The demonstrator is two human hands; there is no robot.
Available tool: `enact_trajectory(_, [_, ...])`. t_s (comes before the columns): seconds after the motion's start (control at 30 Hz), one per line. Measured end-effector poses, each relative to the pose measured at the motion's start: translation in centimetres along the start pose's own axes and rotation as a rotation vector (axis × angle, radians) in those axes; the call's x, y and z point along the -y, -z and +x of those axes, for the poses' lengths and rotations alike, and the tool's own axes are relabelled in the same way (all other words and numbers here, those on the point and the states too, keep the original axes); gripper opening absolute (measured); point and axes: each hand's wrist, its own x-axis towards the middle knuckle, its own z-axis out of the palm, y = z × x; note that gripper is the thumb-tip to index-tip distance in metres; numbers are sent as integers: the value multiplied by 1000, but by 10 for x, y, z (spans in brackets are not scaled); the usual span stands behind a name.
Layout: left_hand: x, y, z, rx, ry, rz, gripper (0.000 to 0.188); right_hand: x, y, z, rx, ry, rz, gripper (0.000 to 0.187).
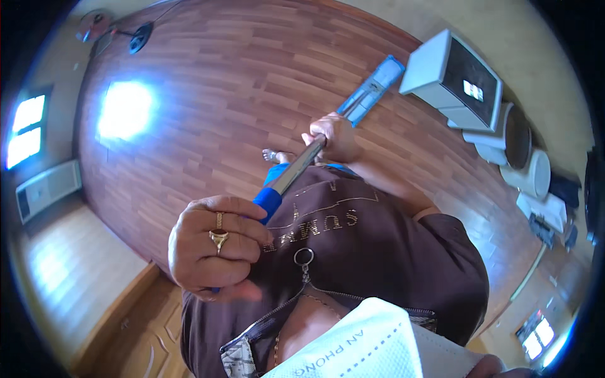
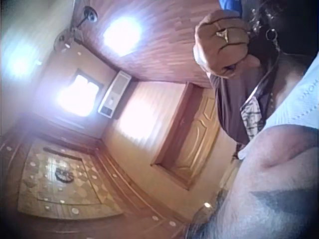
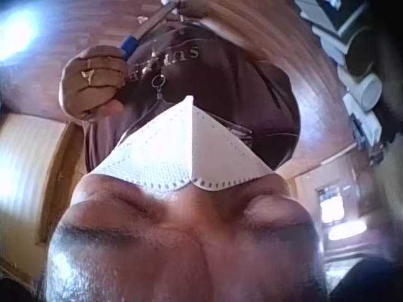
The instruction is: The recorder is mopping a wooden floor using a flat mop in a room with furniture.
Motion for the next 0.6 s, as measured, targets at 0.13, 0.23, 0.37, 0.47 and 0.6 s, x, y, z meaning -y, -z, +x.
enact_trajectory(0.13, [-41,8,-16,-63,41,63,38,29,-18,12,197,28,163,32])
enact_trajectory(0.23, [-72,9,-32,-103,40,108,41,53,-37,23,373,74,231,28])
enact_trajectory(0.37, [-97,-14,-42,-332,-42,268,45,77,-63,38,492,238,347,31])
enact_trajectory(0.47, [-111,-21,-47,-315,43,354,46,83,-89,45,497,309,456,34])
enact_trajectory(0.6, [-134,-37,-47,-303,252,517,47,94,-127,57,639,386,424,32])
